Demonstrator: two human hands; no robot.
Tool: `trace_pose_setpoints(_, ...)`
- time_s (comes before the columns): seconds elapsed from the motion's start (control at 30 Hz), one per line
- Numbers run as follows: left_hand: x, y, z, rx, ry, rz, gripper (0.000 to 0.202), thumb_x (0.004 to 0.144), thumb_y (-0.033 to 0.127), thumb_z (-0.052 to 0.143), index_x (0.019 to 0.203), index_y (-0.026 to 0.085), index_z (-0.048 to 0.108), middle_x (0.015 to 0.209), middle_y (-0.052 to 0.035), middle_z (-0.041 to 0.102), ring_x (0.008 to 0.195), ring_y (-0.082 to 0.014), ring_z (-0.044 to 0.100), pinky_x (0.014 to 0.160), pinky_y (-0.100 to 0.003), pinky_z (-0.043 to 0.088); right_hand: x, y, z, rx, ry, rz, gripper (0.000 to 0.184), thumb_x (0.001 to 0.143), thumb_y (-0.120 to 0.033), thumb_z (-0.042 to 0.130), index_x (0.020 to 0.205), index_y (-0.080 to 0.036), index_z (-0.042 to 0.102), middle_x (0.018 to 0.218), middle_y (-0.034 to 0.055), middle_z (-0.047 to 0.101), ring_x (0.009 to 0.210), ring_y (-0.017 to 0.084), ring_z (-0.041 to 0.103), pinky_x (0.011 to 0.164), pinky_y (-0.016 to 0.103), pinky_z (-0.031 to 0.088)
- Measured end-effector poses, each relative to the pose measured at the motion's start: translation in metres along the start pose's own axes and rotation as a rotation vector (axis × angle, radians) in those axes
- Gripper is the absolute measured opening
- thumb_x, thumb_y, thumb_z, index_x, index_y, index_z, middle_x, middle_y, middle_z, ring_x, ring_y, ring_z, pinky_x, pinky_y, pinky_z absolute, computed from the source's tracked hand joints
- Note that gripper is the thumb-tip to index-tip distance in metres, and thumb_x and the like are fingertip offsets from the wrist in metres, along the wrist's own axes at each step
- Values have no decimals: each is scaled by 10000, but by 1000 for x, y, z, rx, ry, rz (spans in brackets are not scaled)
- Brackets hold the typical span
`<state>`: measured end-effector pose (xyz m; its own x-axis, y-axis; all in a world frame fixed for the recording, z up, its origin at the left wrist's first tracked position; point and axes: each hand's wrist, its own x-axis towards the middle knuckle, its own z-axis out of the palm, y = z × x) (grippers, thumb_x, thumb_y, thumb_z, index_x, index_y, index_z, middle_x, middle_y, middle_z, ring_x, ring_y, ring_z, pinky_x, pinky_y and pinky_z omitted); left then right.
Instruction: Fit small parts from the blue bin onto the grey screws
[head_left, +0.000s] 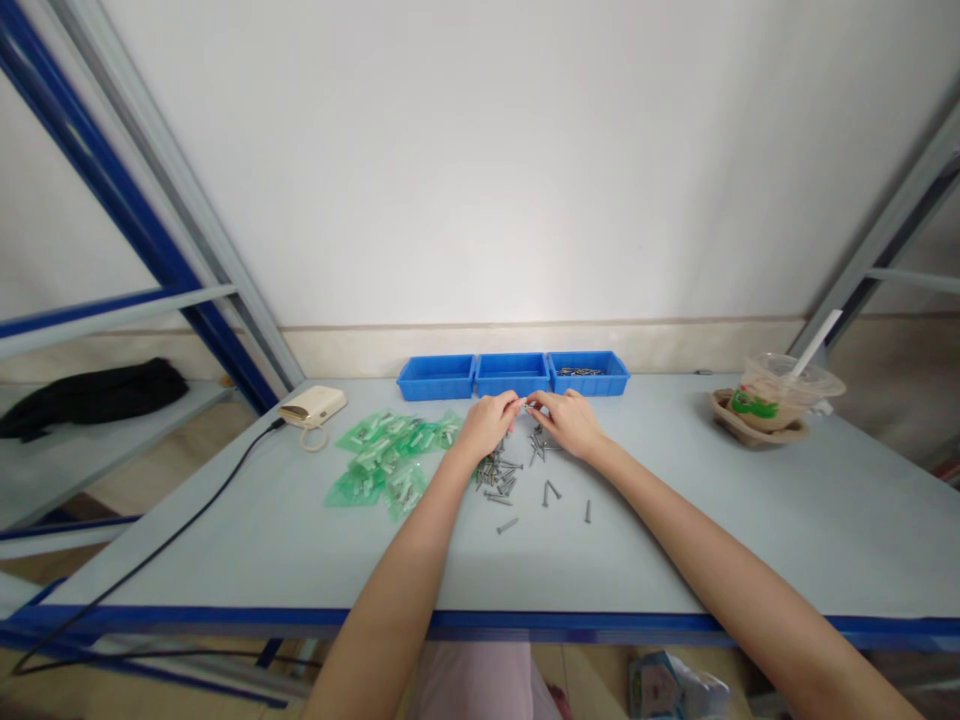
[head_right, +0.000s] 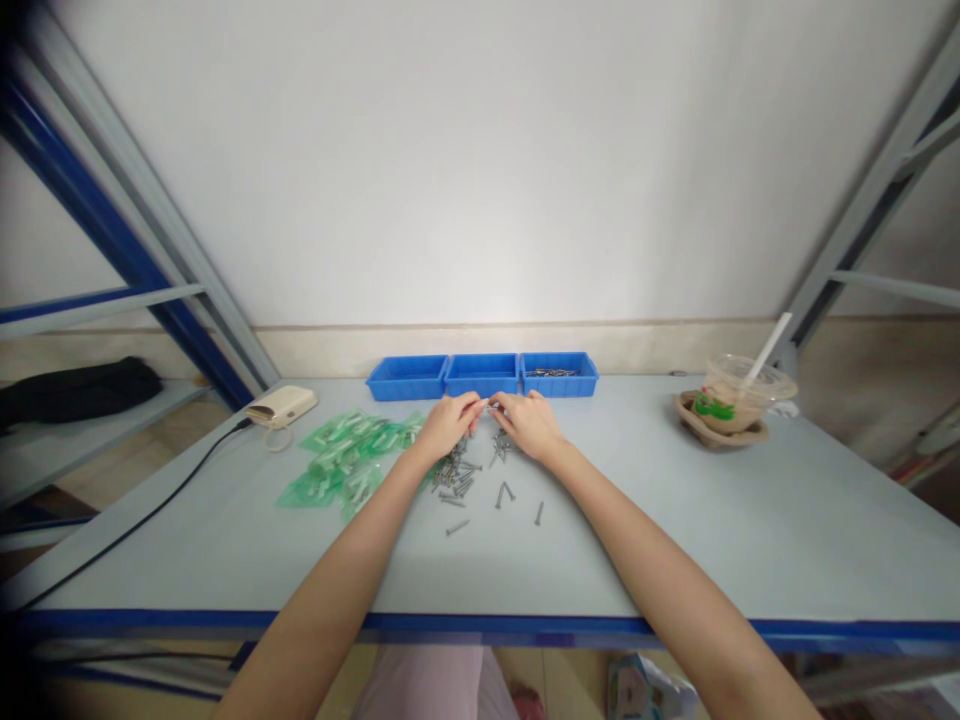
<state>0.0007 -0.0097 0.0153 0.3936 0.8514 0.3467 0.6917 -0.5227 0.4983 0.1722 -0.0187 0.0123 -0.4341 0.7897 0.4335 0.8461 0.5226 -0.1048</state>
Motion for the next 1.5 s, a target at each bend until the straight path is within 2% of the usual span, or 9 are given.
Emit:
trace_pose_setpoints(0.23, -1, 2, -1, -24, 8, 8, 259, 880, 389, 373, 892, 207, 557, 550, 39, 577, 524, -122, 529, 552, -207, 350, -1, 0, 0, 7, -29, 31, 275, 940, -303, 340, 1021, -229, 591, 991, 32, 668, 844, 156, 604, 627, 231, 315)
trace_pose_setpoints(0.4, -1, 2, -2, -16, -2, -1, 314, 889, 367, 345, 732, 188, 551, 537, 25, 564, 529, -122, 527, 559, -209, 353, -1, 0, 0, 26, -50, 39, 290, 930, -354, 355, 1057, -229, 583, 994, 43, 665, 869, 161, 600, 645, 224, 342)
trace_pose_setpoints(0.47, -1, 1, -2, -20, -3, -4, 340, 889, 394, 338, 725, 186, 552, 539, 21, 564, 532, -123, 529, 563, -211, 358, -2, 0, 0, 26, -55, 38, 275, 923, -356, 372, 1043, -229, 585, 979, 41, 668, 857, 164, 603, 640, 225, 343)
trace_pose_setpoints(0.63, -1, 0, 0, -70, -5, -4, 253, 870, 392, 391, 910, 202, 553, 548, 36, 580, 528, -126, 538, 553, -210, 362, -1, 2, -1, 17, -58, 22, 277, 938, -298, 339, 1021, -227, 594, 986, 42, 668, 867, 164, 602, 632, 224, 333)
trace_pose_setpoints(0.9, -1, 1, -1, -73, 1, 3, 337, 882, 384, 355, 694, 176, 541, 509, 31, 538, 501, -110, 505, 555, -206, 364, -1, 3, 0, 6, -72, -1, 263, 921, -358, 377, 1021, -223, 579, 954, 32, 669, 810, 158, 599, 612, 227, 320)
trace_pose_setpoints(1.1, -1, 2, -3, -109, -39, -10, 273, 859, 403, 400, 907, 196, 571, 525, 45, 549, 508, -119, 512, 534, -204, 353, -1, 3, -1, 12, -52, 7, 254, 926, -255, 355, 974, -220, 602, 975, 26, 670, 848, 159, 601, 612, 230, 314)
trace_pose_setpoints(1.23, -1, 4, -6, -74, -28, -17, 318, 864, 416, 375, 806, 181, 582, 514, 33, 534, 550, -126, 516, 569, -204, 366, -1, 2, -2, 2, -60, 19, 270, 933, -270, 337, 991, -229, 598, 982, 27, 672, 844, 160, 604, 616, 230, 317)
trace_pose_setpoints(1.37, -1, 3, -6, -52, -3, -12, 396, 873, 443, 344, 695, 170, 569, 506, 23, 528, 541, -122, 504, 571, -206, 363, -1, 2, -1, -6, -57, 29, 268, 926, -355, 362, 1059, -236, 562, 952, 30, 678, 815, 167, 608, 606, 232, 313)
trace_pose_setpoints(1.5, 0, 1, -2, -77, 14, -4, 365, 866, 460, 367, 768, 179, 580, 512, 27, 544, 519, -122, 508, 548, -209, 352, -1, 3, 0, 4, -53, 14, 247, 930, -313, 361, 1014, -227, 577, 937, 31, 677, 817, 164, 605, 608, 229, 305)
